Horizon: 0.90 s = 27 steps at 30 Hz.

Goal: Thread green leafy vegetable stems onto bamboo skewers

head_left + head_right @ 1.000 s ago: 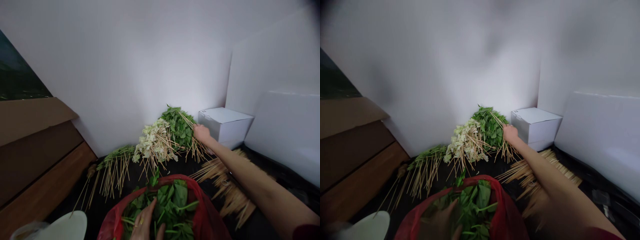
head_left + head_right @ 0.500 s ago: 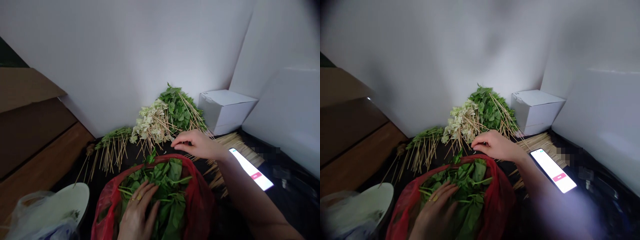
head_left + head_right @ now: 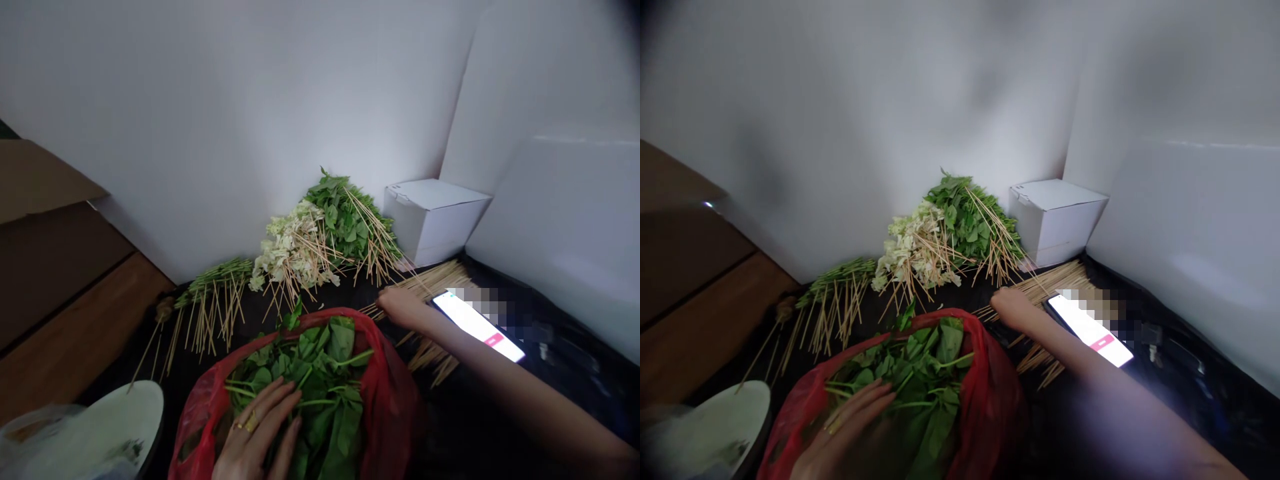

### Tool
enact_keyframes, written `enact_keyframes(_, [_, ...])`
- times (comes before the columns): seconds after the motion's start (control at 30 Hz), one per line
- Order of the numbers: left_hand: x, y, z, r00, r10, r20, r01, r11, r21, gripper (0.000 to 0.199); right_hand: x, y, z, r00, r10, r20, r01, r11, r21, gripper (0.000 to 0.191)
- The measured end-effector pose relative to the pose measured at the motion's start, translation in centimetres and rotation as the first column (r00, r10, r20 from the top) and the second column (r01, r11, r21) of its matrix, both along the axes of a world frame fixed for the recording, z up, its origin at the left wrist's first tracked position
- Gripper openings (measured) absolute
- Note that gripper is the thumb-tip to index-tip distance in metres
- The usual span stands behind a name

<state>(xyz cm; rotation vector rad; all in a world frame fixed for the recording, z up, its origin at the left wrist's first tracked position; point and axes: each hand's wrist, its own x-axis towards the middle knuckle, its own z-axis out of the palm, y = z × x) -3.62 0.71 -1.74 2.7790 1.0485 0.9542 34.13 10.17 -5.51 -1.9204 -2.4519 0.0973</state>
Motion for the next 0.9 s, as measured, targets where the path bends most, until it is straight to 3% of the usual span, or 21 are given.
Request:
enact_keyframes(0.1, [0.4,-0.3,-0.2,0.998,0.048,0.050,-0.047,0.999,-0.012,0.032,-0.3,0.1,-2.6,0.997,0.014,0.070,-0.012,1.000,-0.027,0.027])
enact_keyframes(0.23, [0.3,-0.9,-0.3,0.967,0.198,0.158,-0.194,0.980,-0.040,0.024,-0.4,0.1,-3.4,0.992,0.083,0.092,-0.083,0.997,-0.010,0.022])
enact_keyframes(0.4, [-0.7,-1.9,0.2,0.882,0.395,0.256,-0.359,0.916,-0.177,0.020,0.2,0.0,-2.7,0.992,0.105,0.074,-0.109,0.993,0.049,0.015])
enact_keyframes(0.67, [0.2,-1.8,0.8,0.877,0.402,0.264,-0.358,0.912,-0.199,0.017,0.1,-0.6,-1.0,0.998,0.058,0.023,-0.062,0.973,0.224,0.020])
enact_keyframes(0.77, [1.1,-1.5,0.9,0.893,0.416,0.171,-0.390,0.905,-0.169,0.022,-0.5,-0.9,-0.1,0.996,0.083,-0.031,-0.070,0.954,0.292,0.018])
enact_keyframes(0.9, [2.0,-1.3,0.6,0.883,0.463,-0.072,-0.469,0.874,-0.127,0.020,-1.8,-1.4,1.9,0.985,0.132,-0.108,-0.081,0.917,0.390,0.019])
